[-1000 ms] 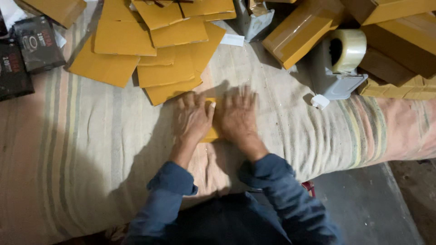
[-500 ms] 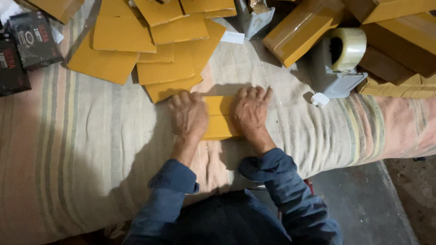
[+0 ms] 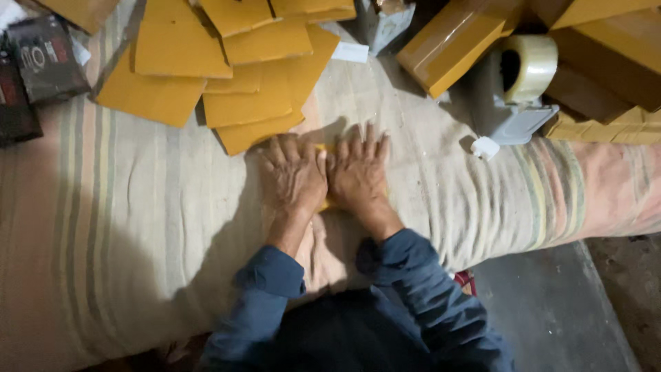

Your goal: The person folds flat yellow paperboard box blanks into open rectangular boxes, pressing the side walls and bottom flaps together by hand and creasing the edges. Each finished box is set onto the pile of completed boxes at the side, and the person takes the next flat blank to repeat the folding.

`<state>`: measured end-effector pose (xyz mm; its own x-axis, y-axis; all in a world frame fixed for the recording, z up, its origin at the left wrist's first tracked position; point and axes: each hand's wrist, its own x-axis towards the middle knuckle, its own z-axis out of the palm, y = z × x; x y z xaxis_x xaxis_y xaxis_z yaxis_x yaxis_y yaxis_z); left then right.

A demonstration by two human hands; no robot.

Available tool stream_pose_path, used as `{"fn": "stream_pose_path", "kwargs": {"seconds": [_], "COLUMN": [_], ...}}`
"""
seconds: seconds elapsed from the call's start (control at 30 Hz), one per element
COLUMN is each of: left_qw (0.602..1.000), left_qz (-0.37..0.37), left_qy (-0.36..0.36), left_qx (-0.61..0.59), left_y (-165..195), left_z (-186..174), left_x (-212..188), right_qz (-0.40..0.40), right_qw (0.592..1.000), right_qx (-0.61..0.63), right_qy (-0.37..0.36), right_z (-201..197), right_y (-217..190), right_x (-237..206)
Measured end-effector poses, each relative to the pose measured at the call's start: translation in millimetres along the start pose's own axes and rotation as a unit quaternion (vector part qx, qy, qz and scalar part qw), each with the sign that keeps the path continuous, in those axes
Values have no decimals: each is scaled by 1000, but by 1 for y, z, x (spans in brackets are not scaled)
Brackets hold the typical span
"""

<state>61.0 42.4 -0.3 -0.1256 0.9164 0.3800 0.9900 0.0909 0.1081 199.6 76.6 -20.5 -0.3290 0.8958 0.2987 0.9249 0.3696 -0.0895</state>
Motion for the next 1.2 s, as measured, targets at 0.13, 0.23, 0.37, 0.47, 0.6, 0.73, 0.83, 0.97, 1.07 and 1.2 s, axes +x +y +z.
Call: {"fn": "stream_pose_path", "kwargs": {"seconds": [0.13, 0.23, 0.37, 0.47, 0.6, 0.73, 0.83, 0.97, 1.07, 1.2], "left_qw": [996, 991, 995, 994, 984, 997, 993, 990, 997, 995], "left_qz": [-26, -59, 6, 19, -73, -30, -30, -52, -44, 54], "left_qy": [-48, -93, -84, -81, -109, -70, -115, -110, -49, -21], "left_qx": [-72, -71, -45, -69, -118, -10, -16, -77, -30, -76], "left_y": [-12, -23, -3, -3, -38, -26, -7, -32, -38, -12], "left_z": [-7, -12, -6, -2, -7, -4, -3, -13, -14, -6], "left_x": [-1, 1, 2, 4, -3, -3, -3, -8, -9, -5], "right_qz": [-29, 68, 18, -20, 32, 12, -34, -30, 16, -57], "right_qw": [998, 996, 998, 1000, 999, 998, 994, 998, 998, 998], "right_qx": [-61, -44, -40, 17, -22, -40, 94, 3, -26, 4], "right_qy": [18, -46, -32, -17, 0, 51, 33, 45, 49, 40], "right_z": [-6, -10, 11, 18, 5, 4, 9, 0, -5, 1], "right_y": [13, 35, 13, 8, 38, 22, -4, 20, 31, -2], "right_x": [-1, -6, 5, 10, -3, -8, -5, -8, -11, 2]}}
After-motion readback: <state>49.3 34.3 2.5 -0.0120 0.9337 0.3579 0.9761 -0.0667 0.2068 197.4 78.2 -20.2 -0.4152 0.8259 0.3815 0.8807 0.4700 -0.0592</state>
